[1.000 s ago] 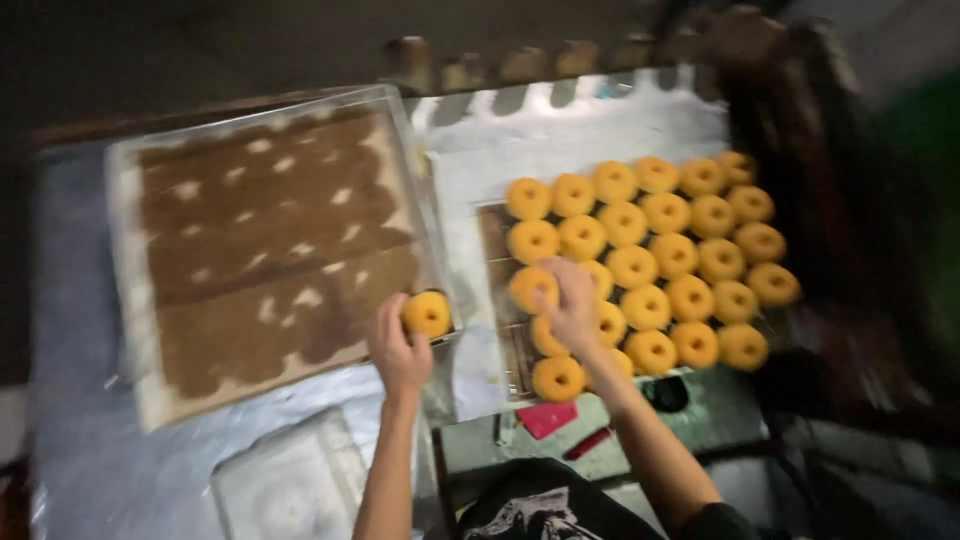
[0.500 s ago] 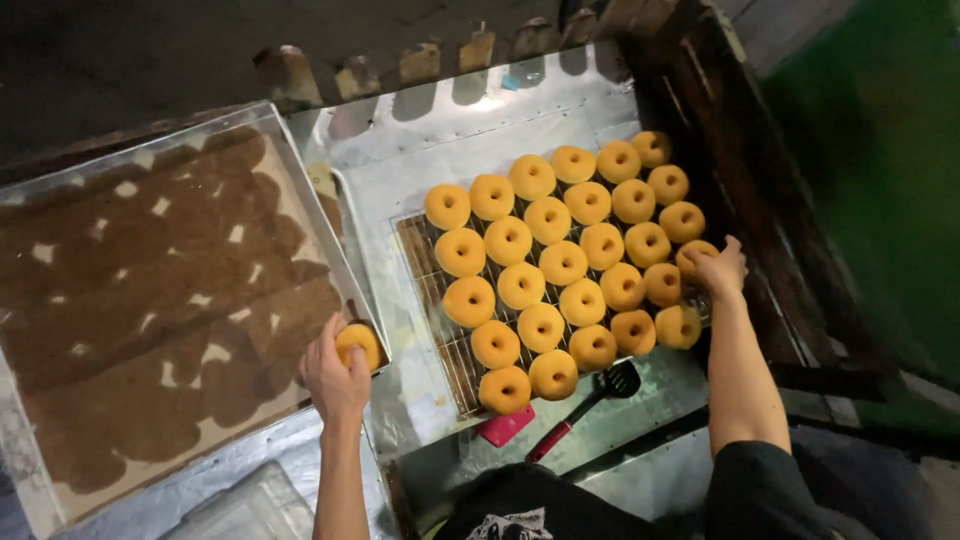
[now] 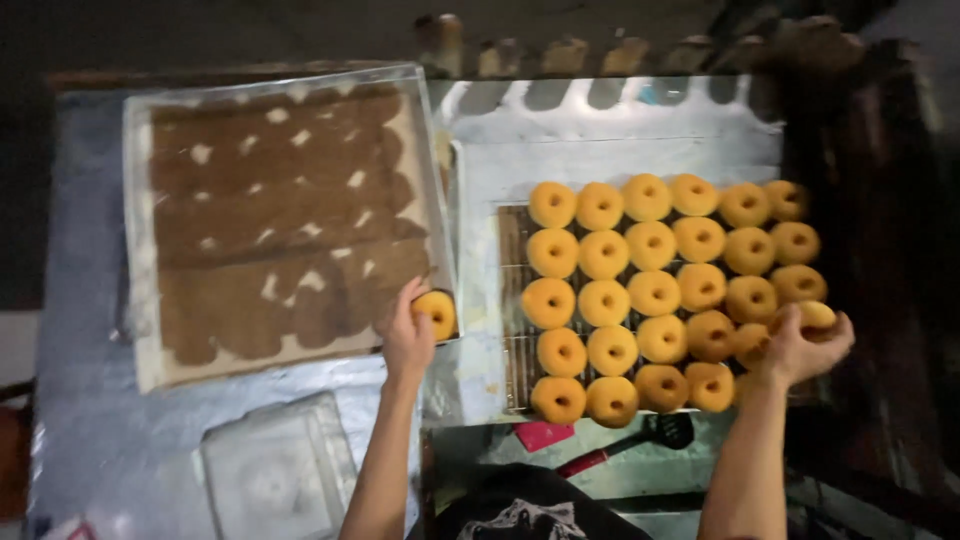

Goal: Organizing fried donuts on trays and flipping a new batch of donuts in a large frying pan using sticks.

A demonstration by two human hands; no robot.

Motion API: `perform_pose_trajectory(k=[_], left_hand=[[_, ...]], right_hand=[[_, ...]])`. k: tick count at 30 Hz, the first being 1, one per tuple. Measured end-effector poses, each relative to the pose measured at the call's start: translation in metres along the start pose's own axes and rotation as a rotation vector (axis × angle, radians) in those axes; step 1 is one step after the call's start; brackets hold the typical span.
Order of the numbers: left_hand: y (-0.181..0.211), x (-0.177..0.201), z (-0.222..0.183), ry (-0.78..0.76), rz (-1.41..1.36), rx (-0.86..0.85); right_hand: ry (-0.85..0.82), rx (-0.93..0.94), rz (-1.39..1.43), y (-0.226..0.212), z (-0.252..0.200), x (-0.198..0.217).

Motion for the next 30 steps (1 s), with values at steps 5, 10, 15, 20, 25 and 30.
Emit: perform_pose_trajectory(k=[5, 10, 15, 20, 25, 30], left_hand=[[-0.017, 0.001, 0.002, 0.025, -0.024, 0.068], [-0.006, 0.021, 0.009, 0.177, -0.318, 0.105], [-0.022, 0.024, 0.02, 0.237, -0.372, 0.282], [-0.046, 0.007, 0.03, 0.232, -0.251, 0.248], [-0.074, -0.015, 0.035, 0.233, -0.348, 0.055], [-0.046, 0.002, 0.03, 0.216, -0.175, 0.096]], right_hand=[[-0.577, 0.156, 0.388, -0.145, -0.175, -0.154], [-1.241, 0.718, 0.406, -0.362, -0.357, -0.227], [-1.367, 1.099, -0.305, -0.366, -0.45, -0.297], [-1.365, 1.062, -0.23, -0.363, -0.383, -0.242], [-1.016, 0.801, 0.025, -0.274, -0.195, -0.172], [-0.282, 0.671, -0.395, -0.073, 0.026, -0.099]])
Point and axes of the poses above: each hand's wrist, its own z-axis towards the middle knuckle, its own x-axis out of the back of the hand, y = z × x, the point moved 8 cm from there along z, towards the middle knuckle, and after that the axes turned 4 degrees about -z, right-handed, at the moved point
